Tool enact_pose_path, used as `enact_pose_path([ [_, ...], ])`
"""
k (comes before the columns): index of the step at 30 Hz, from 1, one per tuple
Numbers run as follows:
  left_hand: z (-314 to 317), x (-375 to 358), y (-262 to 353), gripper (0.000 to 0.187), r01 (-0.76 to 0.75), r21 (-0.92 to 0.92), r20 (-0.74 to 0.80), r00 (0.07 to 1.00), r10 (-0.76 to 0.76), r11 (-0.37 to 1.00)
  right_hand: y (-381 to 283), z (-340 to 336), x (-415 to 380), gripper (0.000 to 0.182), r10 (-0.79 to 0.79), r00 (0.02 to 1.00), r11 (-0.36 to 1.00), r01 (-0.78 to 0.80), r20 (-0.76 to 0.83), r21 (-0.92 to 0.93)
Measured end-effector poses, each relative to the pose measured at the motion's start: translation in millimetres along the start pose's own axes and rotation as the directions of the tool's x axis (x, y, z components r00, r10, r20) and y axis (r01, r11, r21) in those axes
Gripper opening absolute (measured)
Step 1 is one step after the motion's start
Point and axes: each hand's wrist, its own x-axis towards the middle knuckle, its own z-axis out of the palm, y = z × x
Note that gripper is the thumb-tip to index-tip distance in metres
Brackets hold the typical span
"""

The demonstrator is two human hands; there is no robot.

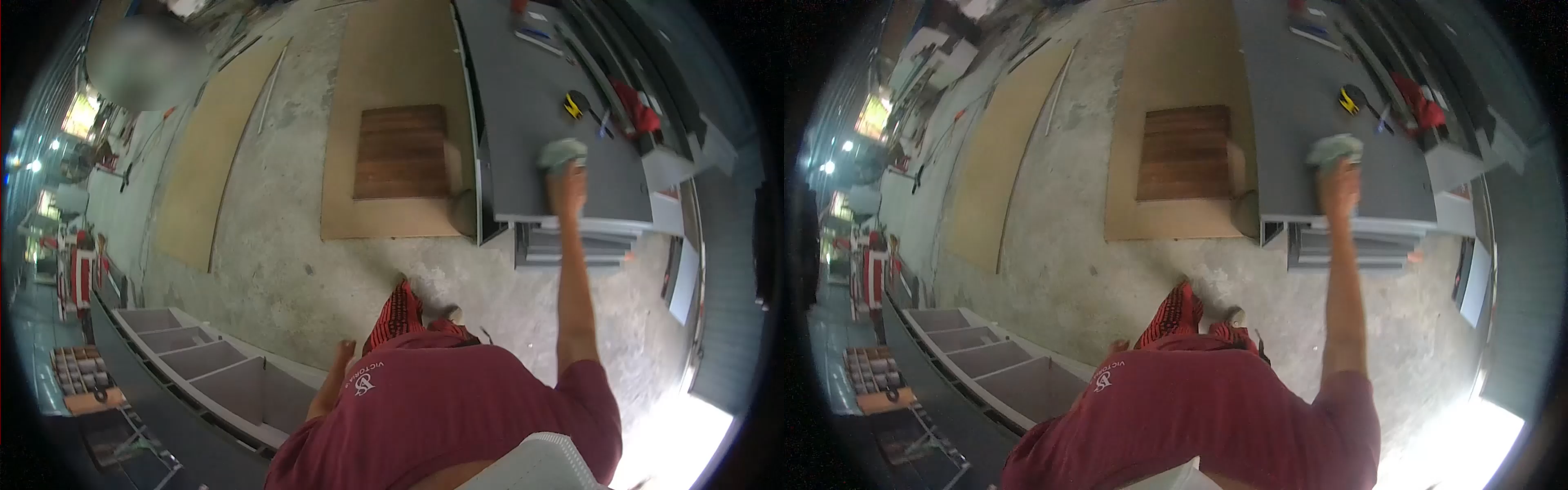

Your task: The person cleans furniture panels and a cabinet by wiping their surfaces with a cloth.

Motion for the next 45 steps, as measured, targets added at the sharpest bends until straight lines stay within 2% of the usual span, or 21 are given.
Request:
enact_pose_path([
  [1,29,9,-15,0.028,0.313,-0.385,0.143,0.950,-0.279,0.868,-40,11,-17,0.066,-0.149,0.988,0.988,0.150,-0.041,0.028],
  [4,37,-11,-5,0.029,0.256,-0.431,0.104,0.967,-0.234,0.866,-145,-65,-33,0.058,-0.516,0.789,0.803,0.310,0.334,0.509],
  [7,4,5,21,0.030,0.070,-0.465,-0.024,0.996,-0.091,0.883,-134,-55,10,0.051,-0.512,0.856,0.790,0.436,0.073,0.430],
  [11,-80,67,59,0.031,-0.298,-0.427,-0.369,0.919,0.137,0.854,-77,-56,90,0.055,0.042,0.996,0.880,-0.075,0.081,0.469],
  [13,-135,105,68,0.032,-0.478,-0.341,-0.575,0.787,0.224,0.809,-66,-30,95,0.057,0.233,0.943,0.972,-0.214,0.239,-0.101],
  [14,-131,167,43,0.033,-0.271,-0.630,-0.277,0.954,0.115,0.728,-83,-22,87,0.058,0.247,0.936,0.968,-0.249,0.251,-0.022],
  [17,-233,183,55,0.035,-0.276,-0.735,-0.254,0.959,0.126,0.620,-134,17,59,0.061,0.032,0.987,0.992,-0.051,0.159,0.111],
  [18,-267,202,62,0.034,-0.025,-0.860,-0.045,0.999,-0.026,0.510,-161,7,64,0.060,-0.011,0.957,0.979,-0.049,0.290,0.198],
  [20,-324,221,64,0.032,-0.003,-0.845,-0.046,0.997,-0.067,0.534,-185,-2,84,0.060,-0.036,0.910,0.955,-0.090,0.413,0.282],
  [24,-418,266,72,0.029,-0.043,-0.883,-0.085,0.994,-0.070,0.467,-186,-12,170,0.050,0.144,0.990,0.886,-0.127,-0.003,0.446],
  [27,-453,294,90,0.030,-0.119,-0.869,-0.172,0.983,-0.067,0.481,-144,22,232,0.046,0.209,0.963,0.967,-0.177,-0.170,0.185],
  [29,-430,345,83,0.031,-0.236,-0.750,-0.251,0.966,0.063,0.617,-133,80,261,0.044,0.518,0.855,0.854,-0.516,-0.026,0.061],
  [32,-443,362,128,0.028,0.054,-0.853,0.040,0.998,-0.038,0.518,-233,84,289,0.043,0.349,0.937,0.937,-0.347,-0.025,0.045],
  [33,-420,393,121,0.026,-0.180,-0.611,-0.066,0.982,0.177,0.771,-256,91,305,0.041,0.223,0.975,0.969,-0.224,0.013,0.104],
  [34,-414,381,132,0.023,-0.335,-0.796,-0.177,0.925,0.336,0.504,-269,99,323,0.041,0.225,0.974,0.967,-0.226,0.022,0.115],
  [35,-410,396,142,0.026,-0.565,-0.263,-0.184,0.825,0.534,0.782,-280,108,350,0.041,0.220,0.975,0.968,-0.221,0.018,0.122],
  [36,-413,417,159,0.030,-0.623,0.369,-0.050,0.728,0.684,0.690,-290,118,382,0.041,0.215,0.977,0.969,-0.214,0.009,0.127],
  [38,-450,386,215,0.034,-0.228,-0.346,-0.037,0.972,0.230,0.910,-301,138,446,0.041,0.221,0.975,0.968,-0.221,0.009,0.121],
  [41,-508,402,274,0.038,-0.277,-0.308,-0.001,0.957,0.291,0.910,-313,169,530,0.042,0.217,0.976,0.969,-0.217,0.013,0.116],
  [43,-558,443,312,0.043,-0.023,-0.578,0.175,0.973,0.151,0.816,-324,191,580,0.043,0.193,0.981,0.971,-0.194,0.026,0.136],
  [45,-607,473,333,0.042,-0.260,-0.597,-0.107,0.964,0.245,0.759,-339,210,623,0.044,0.157,0.988,0.979,-0.157,0.013,0.128],
])
